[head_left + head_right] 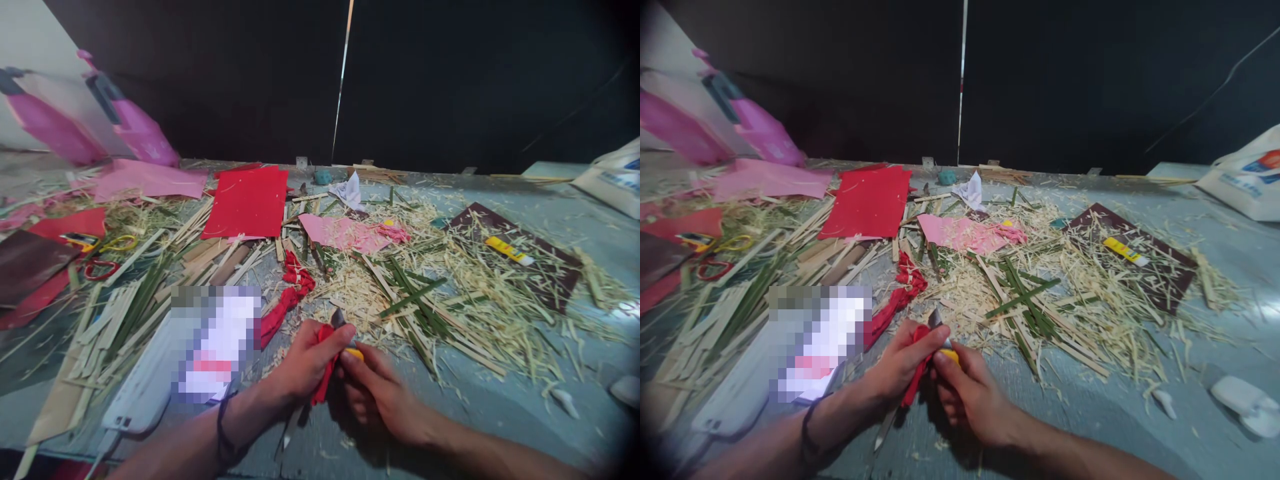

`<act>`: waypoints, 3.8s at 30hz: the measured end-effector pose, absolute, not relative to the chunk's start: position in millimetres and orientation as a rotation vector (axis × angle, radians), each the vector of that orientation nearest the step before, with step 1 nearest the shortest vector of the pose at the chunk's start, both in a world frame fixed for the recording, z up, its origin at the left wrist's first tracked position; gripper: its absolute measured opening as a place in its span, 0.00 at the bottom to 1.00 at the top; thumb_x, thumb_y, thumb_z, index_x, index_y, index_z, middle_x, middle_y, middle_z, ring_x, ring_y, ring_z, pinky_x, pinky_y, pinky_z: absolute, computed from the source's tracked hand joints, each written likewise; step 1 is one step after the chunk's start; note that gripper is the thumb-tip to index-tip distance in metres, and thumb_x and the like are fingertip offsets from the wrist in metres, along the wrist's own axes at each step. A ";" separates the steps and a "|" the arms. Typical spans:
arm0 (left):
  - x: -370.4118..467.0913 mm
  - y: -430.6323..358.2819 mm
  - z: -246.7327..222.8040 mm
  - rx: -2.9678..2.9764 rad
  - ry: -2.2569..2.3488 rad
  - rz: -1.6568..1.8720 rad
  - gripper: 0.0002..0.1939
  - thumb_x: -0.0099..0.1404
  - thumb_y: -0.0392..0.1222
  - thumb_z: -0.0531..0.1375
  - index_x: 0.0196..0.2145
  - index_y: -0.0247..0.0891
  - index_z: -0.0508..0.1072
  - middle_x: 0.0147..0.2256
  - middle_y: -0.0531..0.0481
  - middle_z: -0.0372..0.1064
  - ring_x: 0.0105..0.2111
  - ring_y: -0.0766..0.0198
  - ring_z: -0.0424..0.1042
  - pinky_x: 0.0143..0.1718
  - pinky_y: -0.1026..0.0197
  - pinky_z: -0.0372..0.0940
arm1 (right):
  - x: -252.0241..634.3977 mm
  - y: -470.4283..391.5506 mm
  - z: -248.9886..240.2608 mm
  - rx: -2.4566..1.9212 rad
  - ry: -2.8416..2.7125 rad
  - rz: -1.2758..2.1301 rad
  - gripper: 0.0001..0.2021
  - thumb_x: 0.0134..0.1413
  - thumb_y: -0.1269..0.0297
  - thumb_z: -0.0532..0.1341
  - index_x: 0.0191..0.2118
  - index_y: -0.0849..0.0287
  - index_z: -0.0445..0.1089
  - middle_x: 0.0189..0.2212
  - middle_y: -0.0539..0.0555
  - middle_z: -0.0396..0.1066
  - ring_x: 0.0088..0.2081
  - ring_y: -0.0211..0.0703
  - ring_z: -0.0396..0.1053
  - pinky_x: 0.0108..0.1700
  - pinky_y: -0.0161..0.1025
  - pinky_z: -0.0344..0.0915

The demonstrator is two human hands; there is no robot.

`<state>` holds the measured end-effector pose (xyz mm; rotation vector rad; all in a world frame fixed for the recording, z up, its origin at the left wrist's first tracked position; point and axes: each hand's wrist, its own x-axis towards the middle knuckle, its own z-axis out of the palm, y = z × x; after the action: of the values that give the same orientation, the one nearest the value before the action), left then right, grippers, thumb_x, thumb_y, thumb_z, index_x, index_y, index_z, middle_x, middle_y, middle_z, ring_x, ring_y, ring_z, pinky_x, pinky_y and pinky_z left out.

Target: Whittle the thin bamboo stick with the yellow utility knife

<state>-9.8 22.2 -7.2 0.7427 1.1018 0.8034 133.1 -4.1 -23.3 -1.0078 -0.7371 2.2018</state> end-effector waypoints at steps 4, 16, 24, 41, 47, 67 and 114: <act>-11.6 25.0 -4.5 0.773 1.109 0.832 0.32 0.53 0.67 0.68 0.19 0.38 0.60 0.15 0.62 0.53 0.16 0.76 0.52 0.16 0.70 0.48 | 123.2 -4.7 -22.1 -1.007 -0.693 2.193 0.29 0.48 0.37 0.69 0.35 0.54 0.56 0.15 0.36 0.48 0.15 0.27 0.38 0.16 0.26 0.40; -27.0 22.9 -9.9 0.989 0.936 0.529 0.27 0.59 0.65 0.66 0.20 0.37 0.72 0.13 0.55 0.59 0.15 0.71 0.59 0.17 0.66 0.50 | 179.1 22.0 -16.7 -0.935 -1.053 2.484 0.24 0.56 0.41 0.66 0.33 0.60 0.64 0.16 0.41 0.53 0.15 0.28 0.46 0.15 0.28 0.44; -23.8 25.5 -7.3 1.062 0.976 0.527 0.32 0.63 0.66 0.61 0.14 0.39 0.61 0.12 0.59 0.51 0.15 0.73 0.48 0.17 0.65 0.43 | 175.0 24.1 -11.4 -0.979 -0.942 2.562 0.26 0.56 0.39 0.64 0.29 0.58 0.60 0.14 0.39 0.49 0.14 0.27 0.41 0.15 0.28 0.40; -20.2 24.8 -3.2 1.134 1.119 0.519 0.34 0.60 0.72 0.59 0.16 0.40 0.60 0.14 0.59 0.51 0.16 0.72 0.50 0.17 0.65 0.45 | 170.2 19.7 -10.6 -0.885 -0.883 2.577 0.25 0.56 0.41 0.66 0.29 0.57 0.58 0.14 0.38 0.48 0.13 0.27 0.39 0.14 0.27 0.40; -12.4 22.9 -14.1 0.994 1.137 0.657 0.33 0.60 0.72 0.59 0.20 0.37 0.66 0.17 0.56 0.60 0.18 0.71 0.58 0.19 0.67 0.52 | 146.9 6.5 -4.8 -0.973 -0.758 2.417 0.30 0.47 0.36 0.69 0.30 0.55 0.54 0.14 0.37 0.46 0.15 0.26 0.36 0.15 0.26 0.38; -7.1 25.4 -33.8 0.919 1.039 0.687 0.35 0.62 0.71 0.57 0.15 0.38 0.62 0.11 0.58 0.56 0.11 0.74 0.56 0.12 0.70 0.49 | 117.2 -16.7 -18.4 -1.153 -0.795 2.000 0.30 0.52 0.32 0.64 0.33 0.56 0.56 0.16 0.37 0.49 0.14 0.24 0.40 0.14 0.24 0.44; -14.3 25.8 -15.8 0.827 0.941 0.703 0.32 0.61 0.69 0.61 0.18 0.37 0.66 0.14 0.58 0.54 0.13 0.74 0.51 0.15 0.65 0.43 | 152.5 22.4 8.6 -1.019 -0.912 2.364 0.25 0.58 0.39 0.64 0.32 0.56 0.58 0.18 0.39 0.45 0.17 0.28 0.36 0.18 0.29 0.35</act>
<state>-14.3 25.8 -15.8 0.8272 0.9407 0.7032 152.5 22.4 8.6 -1.0193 -0.9123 2.3640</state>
